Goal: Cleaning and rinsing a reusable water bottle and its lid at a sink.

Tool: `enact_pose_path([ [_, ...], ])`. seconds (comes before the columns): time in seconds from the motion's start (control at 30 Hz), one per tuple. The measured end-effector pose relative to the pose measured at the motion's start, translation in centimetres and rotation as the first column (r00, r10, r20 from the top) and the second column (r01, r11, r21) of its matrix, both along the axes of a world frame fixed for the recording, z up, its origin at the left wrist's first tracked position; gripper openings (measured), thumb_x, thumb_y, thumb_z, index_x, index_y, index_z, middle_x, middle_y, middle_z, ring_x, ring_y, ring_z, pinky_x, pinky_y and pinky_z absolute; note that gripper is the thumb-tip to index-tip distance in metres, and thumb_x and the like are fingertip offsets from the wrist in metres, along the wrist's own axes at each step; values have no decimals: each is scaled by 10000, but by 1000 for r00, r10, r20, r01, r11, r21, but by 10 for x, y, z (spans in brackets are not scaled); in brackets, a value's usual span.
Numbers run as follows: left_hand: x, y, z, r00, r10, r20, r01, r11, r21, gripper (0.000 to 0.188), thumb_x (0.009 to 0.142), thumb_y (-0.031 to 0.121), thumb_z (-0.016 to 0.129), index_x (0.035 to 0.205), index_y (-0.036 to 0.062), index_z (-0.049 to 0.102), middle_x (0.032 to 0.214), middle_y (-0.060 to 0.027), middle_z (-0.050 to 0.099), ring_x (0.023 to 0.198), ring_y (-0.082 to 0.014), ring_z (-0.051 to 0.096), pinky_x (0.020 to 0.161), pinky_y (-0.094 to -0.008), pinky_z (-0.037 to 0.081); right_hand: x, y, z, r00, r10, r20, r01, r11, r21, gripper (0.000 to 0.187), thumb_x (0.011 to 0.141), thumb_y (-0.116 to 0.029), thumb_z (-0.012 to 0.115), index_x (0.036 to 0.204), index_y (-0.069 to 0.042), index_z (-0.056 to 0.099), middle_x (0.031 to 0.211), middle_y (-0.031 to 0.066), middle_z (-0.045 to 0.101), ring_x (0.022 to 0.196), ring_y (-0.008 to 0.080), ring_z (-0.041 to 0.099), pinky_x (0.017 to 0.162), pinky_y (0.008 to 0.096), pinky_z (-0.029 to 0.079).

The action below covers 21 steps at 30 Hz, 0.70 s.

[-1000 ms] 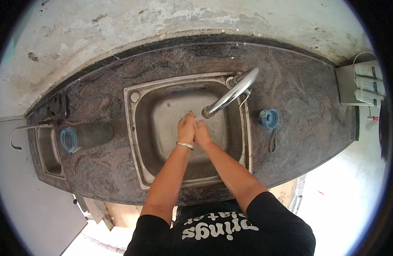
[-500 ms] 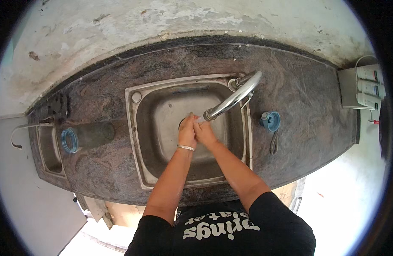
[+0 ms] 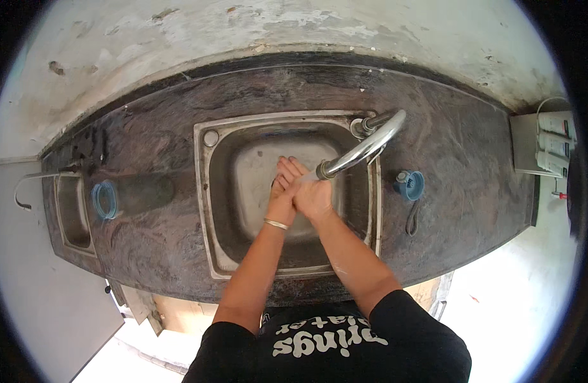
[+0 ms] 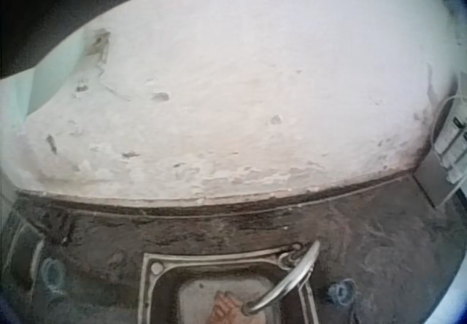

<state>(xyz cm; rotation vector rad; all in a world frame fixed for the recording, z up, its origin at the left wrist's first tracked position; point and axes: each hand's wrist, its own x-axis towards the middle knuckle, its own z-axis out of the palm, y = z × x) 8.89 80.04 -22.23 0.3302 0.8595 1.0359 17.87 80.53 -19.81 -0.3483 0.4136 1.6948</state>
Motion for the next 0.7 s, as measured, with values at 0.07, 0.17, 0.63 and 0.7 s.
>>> enact_pose_path([
  [0.07,10,-7,-6,996,51,-75,-53,998,-24,309,918,180,541,1168,1,508,1097,-85,580,1025,-167,545,914,-294,431,-1,-3,-7,1000,-1,4,1,1000,27,661,921,-473,331,1327,47,287,1399,219,344,1334,329,288,1103,439,214],
  [0.17,6,-5,-19,975,60,-216,-88,988,-123,306,924,190,541,1156,-8,521,1092,-68,583,981,-135,550,869,-271,449,-3,-7,-14,998,-4,61,-4,992,122,750,900,-556,334,1346,42,255,1438,218,277,1342,329,265,1108,450,193],
  [0.63,12,-9,2,923,113,-367,-131,991,-24,207,941,207,538,902,21,622,724,29,536,606,-48,437,523,-203,352,0,-16,4,966,-158,203,150,987,54,836,809,-734,372,1429,-187,246,1437,129,306,1353,276,252,1094,463,165],
  [0.7,14,-10,3,888,155,-434,-175,984,-6,263,929,214,551,830,-18,624,694,25,546,633,-60,457,554,-211,376,-2,-16,7,962,-174,213,164,984,64,839,806,-743,365,1431,-196,244,1442,123,294,1354,283,249,1087,467,182],
])
